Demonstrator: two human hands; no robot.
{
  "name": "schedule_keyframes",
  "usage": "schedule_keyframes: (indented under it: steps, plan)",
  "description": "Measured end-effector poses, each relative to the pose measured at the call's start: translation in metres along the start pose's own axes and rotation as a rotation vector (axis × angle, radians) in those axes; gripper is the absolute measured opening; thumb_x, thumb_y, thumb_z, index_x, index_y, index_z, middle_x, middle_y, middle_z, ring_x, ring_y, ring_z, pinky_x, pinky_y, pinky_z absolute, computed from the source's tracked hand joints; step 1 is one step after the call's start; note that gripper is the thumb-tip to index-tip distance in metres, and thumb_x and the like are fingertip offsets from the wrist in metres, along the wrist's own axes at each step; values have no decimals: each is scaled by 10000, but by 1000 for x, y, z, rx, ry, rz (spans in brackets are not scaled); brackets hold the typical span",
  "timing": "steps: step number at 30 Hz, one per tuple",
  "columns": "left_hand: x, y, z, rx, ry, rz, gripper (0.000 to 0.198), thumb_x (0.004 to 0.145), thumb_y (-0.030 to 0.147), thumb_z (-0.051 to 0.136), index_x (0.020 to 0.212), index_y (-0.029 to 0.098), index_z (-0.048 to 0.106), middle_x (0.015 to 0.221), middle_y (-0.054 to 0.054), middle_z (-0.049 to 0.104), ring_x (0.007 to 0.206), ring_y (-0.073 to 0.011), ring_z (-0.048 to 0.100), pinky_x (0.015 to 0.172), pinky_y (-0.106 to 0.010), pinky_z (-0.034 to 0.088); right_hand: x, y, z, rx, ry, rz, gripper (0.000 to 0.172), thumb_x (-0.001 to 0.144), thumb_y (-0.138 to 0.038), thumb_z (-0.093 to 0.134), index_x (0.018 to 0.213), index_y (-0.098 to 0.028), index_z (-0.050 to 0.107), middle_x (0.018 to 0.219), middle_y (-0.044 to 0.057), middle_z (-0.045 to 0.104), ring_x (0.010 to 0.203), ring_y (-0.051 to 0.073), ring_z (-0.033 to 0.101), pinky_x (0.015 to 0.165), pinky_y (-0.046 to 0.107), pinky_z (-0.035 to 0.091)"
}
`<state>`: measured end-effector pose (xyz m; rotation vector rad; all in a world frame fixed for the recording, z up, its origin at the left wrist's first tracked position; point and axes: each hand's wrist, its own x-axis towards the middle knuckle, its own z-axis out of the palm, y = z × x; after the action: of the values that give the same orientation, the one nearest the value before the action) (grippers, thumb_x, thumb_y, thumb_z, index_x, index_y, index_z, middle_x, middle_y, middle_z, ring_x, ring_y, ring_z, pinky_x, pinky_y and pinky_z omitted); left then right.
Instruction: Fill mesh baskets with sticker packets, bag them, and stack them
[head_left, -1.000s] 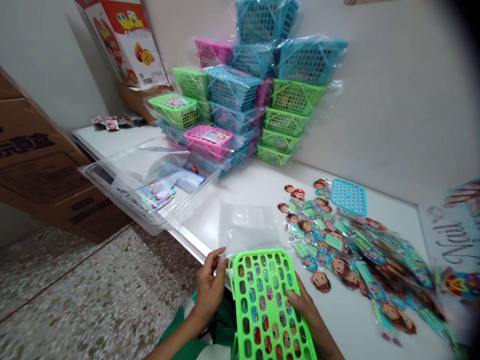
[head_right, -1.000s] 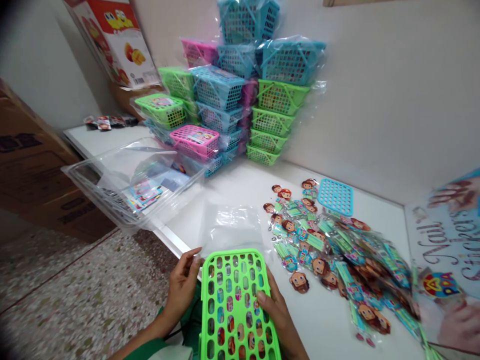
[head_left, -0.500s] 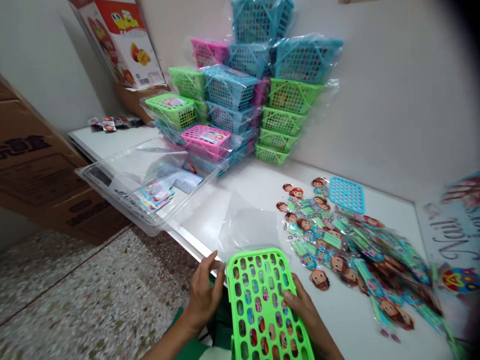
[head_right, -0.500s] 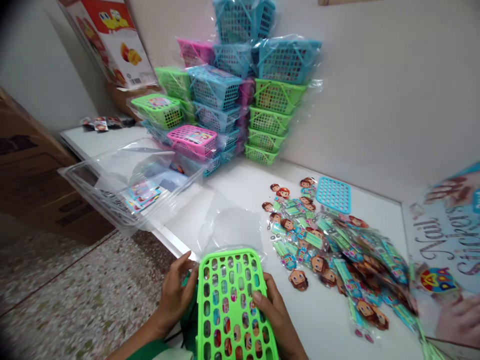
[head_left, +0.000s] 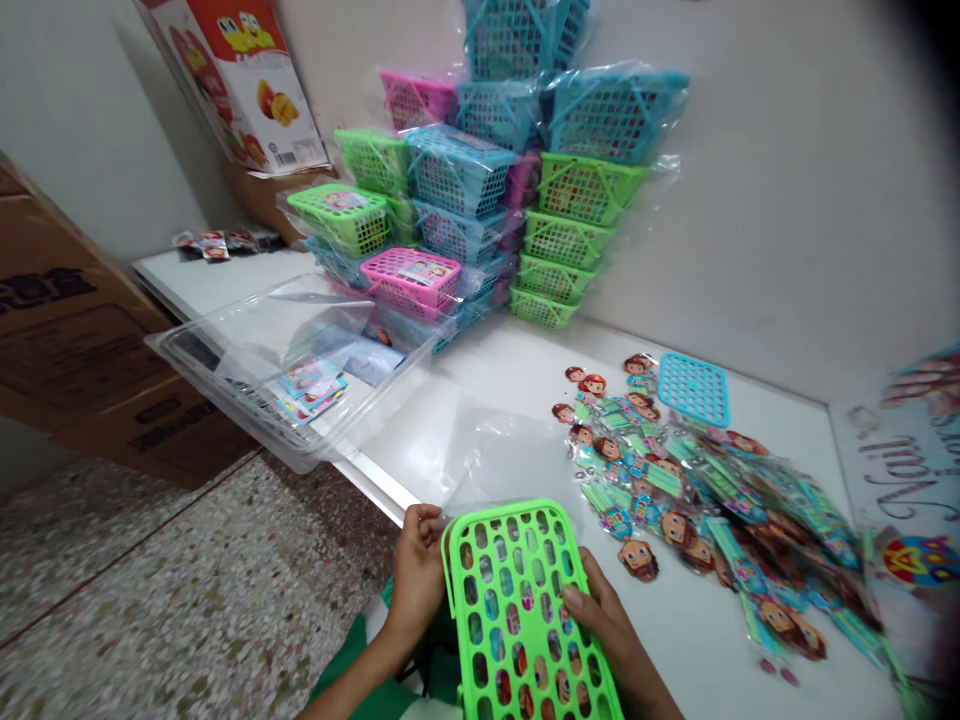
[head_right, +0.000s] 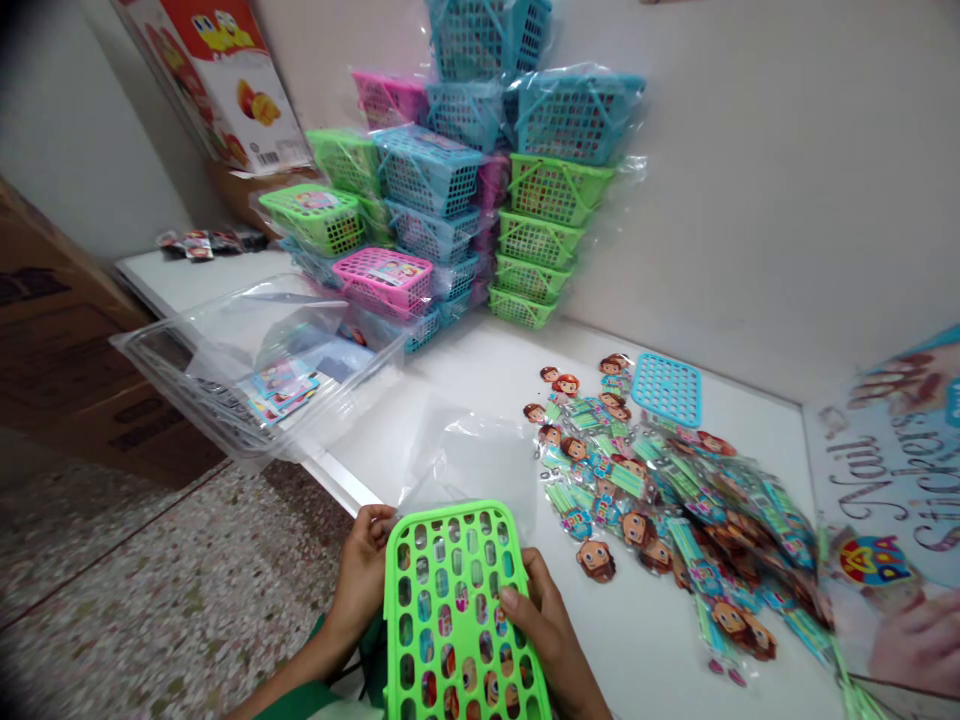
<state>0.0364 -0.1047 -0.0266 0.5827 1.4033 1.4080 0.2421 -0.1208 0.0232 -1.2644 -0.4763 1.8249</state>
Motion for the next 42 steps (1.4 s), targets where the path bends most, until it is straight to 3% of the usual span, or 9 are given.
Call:
schedule_keyframes:
  steps: [8, 12, 15, 20, 26, 31, 34, 37, 42]
  plan:
    - [2, -1, -3, 62, -92, -132, 417, 606, 363, 759, 839, 200, 454, 588, 46, 628, 465, -131, 560, 489, -252, 456, 4, 1, 0, -31, -107, -38, 488, 646, -417, 760, 1074, -270, 578, 1116, 62, 687, 1011, 296, 646, 892, 445, 495]
    - [-5, 2, -13, 177, -109, 41, 258, 697, 348, 712, 705, 175, 521, 634, 22, 619, 597, -128, 570, 577, -227, 447, 3, 1, -1, -27, -36, -25, 510, 635, -413, 778, 1078, -257, 578, 1094, 69, 693, 1006, 292, 646, 907, 433, 485]
    - [-13, 7, -18, 201, -74, 164, 214, 795, 371, 626, 744, 170, 574, 709, 10, 620, 693, -133, 558, 640, -218, 437, 3, 1, -2, -45, -10, -28, 486, 635, -410, 782, 1048, -250, 582, 1106, 63, 687, 1000, 282, 646, 902, 413, 482]
    - [-19, 9, -13, 315, -11, 230, 279, 872, 418, 519, 754, 172, 579, 665, 25, 558, 624, -115, 488, 576, -201, 382, 4, -2, -1, -142, -6, -53, 428, 664, -440, 748, 1014, -248, 594, 1041, 52, 697, 976, 278, 635, 845, 388, 480]
    - [-9, 22, -13, 513, -58, 302, 247, 893, 402, 485, 1001, 204, 588, 641, 49, 564, 545, -104, 463, 516, -198, 328, 10, -3, -4, -407, 6, -253, 297, 729, -515, 662, 864, -261, 585, 914, 8, 677, 882, 237, 592, 744, 314, 455]
    - [0, 38, -15, 596, -139, 281, 342, 896, 411, 449, 651, 179, 507, 574, 50, 389, 563, -101, 376, 539, -212, 297, 14, -8, -8, -708, 41, -371, 350, 856, -548, 487, 687, -242, 510, 637, -19, 542, 618, 167, 471, 573, 274, 388]
    - [7, 46, -11, 531, -155, 207, 338, 875, 370, 459, 594, 191, 404, 571, 52, 326, 575, -106, 353, 534, -215, 283, 16, -12, -5, -820, 14, -431, 285, 859, -501, 518, 807, -226, 569, 752, -2, 590, 725, 174, 527, 649, 258, 412]
    - [7, 49, -7, 530, -115, 241, 297, 887, 350, 434, 633, 198, 409, 592, 51, 354, 590, -110, 373, 547, -216, 297, 20, -11, -4, -770, 4, -453, 296, 858, -474, 537, 1005, -219, 568, 949, 40, 627, 894, 204, 568, 774, 271, 438]
    - [-7, 39, -9, 689, -57, 395, 211, 932, 348, 392, 890, 210, 546, 586, 57, 456, 518, -109, 447, 530, -221, 316, 32, -15, -10, -717, 38, -470, 348, 841, -462, 569, 1101, -232, 537, 806, 8, 610, 756, 178, 561, 697, 268, 443]
